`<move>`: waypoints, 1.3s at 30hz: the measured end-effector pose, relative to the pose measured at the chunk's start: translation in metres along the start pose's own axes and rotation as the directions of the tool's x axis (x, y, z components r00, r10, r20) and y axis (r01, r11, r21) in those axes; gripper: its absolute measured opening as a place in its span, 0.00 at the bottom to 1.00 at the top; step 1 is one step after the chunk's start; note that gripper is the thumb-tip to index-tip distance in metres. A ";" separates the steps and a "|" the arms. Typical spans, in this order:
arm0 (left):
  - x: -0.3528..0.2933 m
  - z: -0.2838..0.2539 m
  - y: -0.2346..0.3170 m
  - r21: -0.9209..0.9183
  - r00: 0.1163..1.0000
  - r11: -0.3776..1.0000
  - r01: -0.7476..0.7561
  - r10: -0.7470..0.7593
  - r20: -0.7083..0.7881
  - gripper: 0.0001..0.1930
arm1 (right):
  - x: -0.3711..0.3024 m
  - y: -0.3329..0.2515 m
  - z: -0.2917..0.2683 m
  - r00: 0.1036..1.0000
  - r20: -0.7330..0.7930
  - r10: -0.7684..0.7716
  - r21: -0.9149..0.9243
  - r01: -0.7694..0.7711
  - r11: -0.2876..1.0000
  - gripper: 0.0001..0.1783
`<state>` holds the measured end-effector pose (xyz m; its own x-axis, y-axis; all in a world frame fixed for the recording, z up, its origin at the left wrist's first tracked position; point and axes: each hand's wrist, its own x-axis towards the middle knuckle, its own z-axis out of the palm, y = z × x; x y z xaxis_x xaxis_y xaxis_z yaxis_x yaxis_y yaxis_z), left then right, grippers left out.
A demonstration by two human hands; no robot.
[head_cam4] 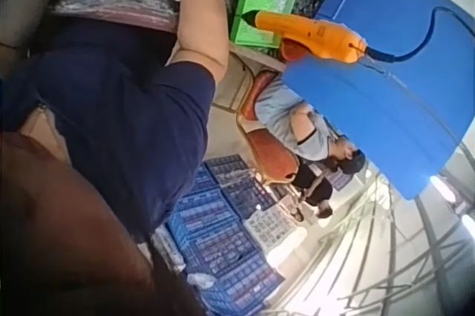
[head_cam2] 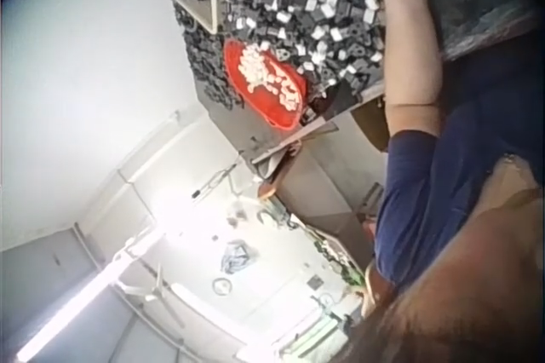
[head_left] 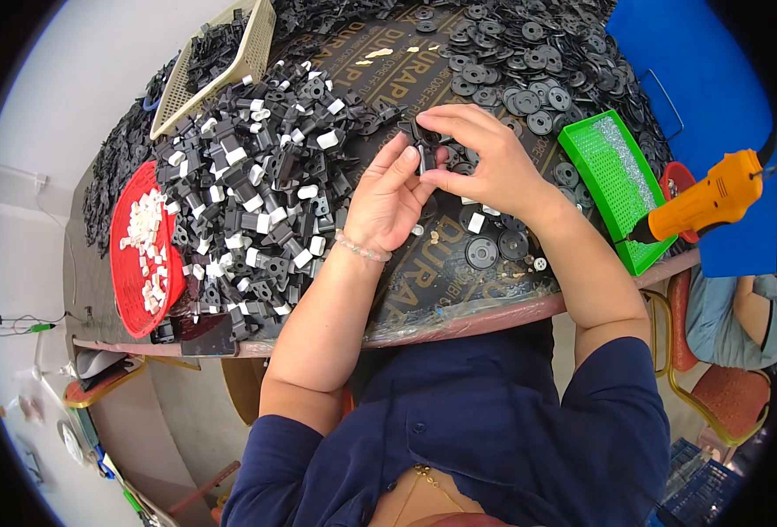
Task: Assembling white plastic components into black plastic housings at a factory workbench.
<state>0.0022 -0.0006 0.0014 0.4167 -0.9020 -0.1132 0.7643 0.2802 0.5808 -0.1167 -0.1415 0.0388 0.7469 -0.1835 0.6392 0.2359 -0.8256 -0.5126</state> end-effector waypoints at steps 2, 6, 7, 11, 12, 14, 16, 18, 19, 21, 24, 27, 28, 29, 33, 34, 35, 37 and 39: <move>-0.002 0.002 0.000 -0.016 0.999 1.000 0.016 -0.015 0.050 0.17 | 0.001 -0.002 -0.001 0.998 -0.020 -0.061 -0.046 0.060 0.997 0.31; -0.006 0.014 0.000 0.070 0.993 0.998 -0.007 -0.001 0.120 0.20 | 0.001 -0.004 -0.001 0.991 -0.054 -0.122 -0.183 0.110 0.977 0.31; -0.006 0.014 0.000 0.159 0.992 0.986 -0.041 0.021 0.126 0.20 | 0.002 -0.004 -0.001 0.989 -0.060 -0.134 -0.220 0.117 0.968 0.30; -0.007 0.016 -0.002 0.217 0.988 0.971 -0.102 0.074 0.134 0.22 | 0.002 -0.004 -0.001 0.980 -0.088 -0.177 -0.290 0.145 0.946 0.29; -0.007 0.016 -0.002 0.217 0.988 0.971 -0.101 0.073 0.133 0.22 | 0.001 -0.004 -0.001 0.980 -0.088 -0.176 -0.290 0.144 0.946 0.29; -0.008 0.014 -0.001 0.240 0.985 0.965 -0.106 0.070 0.155 0.22 | 0.002 -0.006 -0.001 0.989 -0.022 -0.146 -0.228 0.137 0.964 0.29; -0.006 0.013 0.000 0.311 0.988 0.943 -0.117 0.080 0.130 0.20 | 0.004 -0.003 -0.007 0.999 -0.007 -0.033 -0.053 0.032 0.998 0.27; -0.006 0.013 0.000 0.378 0.990 0.918 -0.122 0.088 0.107 0.18 | 0.003 0.000 -0.010 0.972 0.057 0.230 0.280 -0.236 0.930 0.21; -0.007 0.014 -0.001 0.612 0.980 0.765 -0.199 0.152 0.128 0.16 | 0.000 0.007 -0.011 0.948 0.099 0.302 0.318 -0.318 0.893 0.19; -0.005 0.010 -0.002 0.904 0.934 0.320 -0.284 0.305 0.186 0.11 | -0.001 0.010 -0.013 0.918 0.146 0.369 0.354 -0.397 0.847 0.18; -0.008 0.008 -0.002 0.908 0.939 0.324 -0.265 0.302 0.166 0.10 | 0.004 0.004 -0.020 0.774 0.386 0.502 0.386 -0.630 0.674 0.17; -0.014 0.020 0.005 0.949 0.908 0.095 -0.300 0.335 0.253 0.09 | 0.001 0.006 -0.020 0.778 0.380 0.501 0.426 -0.628 0.651 0.15; -0.014 0.018 0.003 0.949 0.908 0.096 -0.300 0.333 0.253 0.09 | 0.002 0.003 -0.020 0.792 0.370 0.486 0.467 -0.611 0.639 0.15; -0.013 0.015 0.001 0.936 0.894 0.144 -0.322 0.372 0.250 0.08 | 0.002 0.001 -0.019 0.805 0.359 0.472 0.506 -0.592 0.626 0.16; -0.011 0.012 0.006 0.833 0.908 0.461 -0.306 0.406 0.108 0.06 | 0.000 0.001 -0.029 0.819 0.291 0.495 0.115 -0.543 0.832 0.16; -0.007 0.006 0.009 0.739 0.907 0.584 -0.336 0.413 0.086 0.06 | 0.000 0.000 -0.032 0.779 0.388 0.493 -0.187 -0.457 0.870 0.13; -0.004 0.002 0.011 0.668 0.897 0.649 -0.364 0.437 0.065 0.06 | -0.004 0.004 -0.031 0.755 0.472 0.455 -0.268 -0.369 0.890 0.12; -0.001 0.005 0.010 0.543 0.903 0.759 -0.358 0.430 -0.006 0.06 | -0.014 0.008 -0.022 0.693 0.582 0.426 -0.385 -0.227 0.895 0.10; 0.000 0.007 0.010 0.506 0.909 0.786 -0.356 0.417 -0.009 0.07 | -0.016 0.009 -0.016 0.719 0.566 0.402 -0.404 -0.183 0.896 0.09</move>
<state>0.0062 -0.0003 0.0129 0.7019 -0.6999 0.1322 0.2032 0.3747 0.9046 -0.1366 -0.1545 0.0328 0.9843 -0.1616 -0.0709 -0.1762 -0.9220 -0.3447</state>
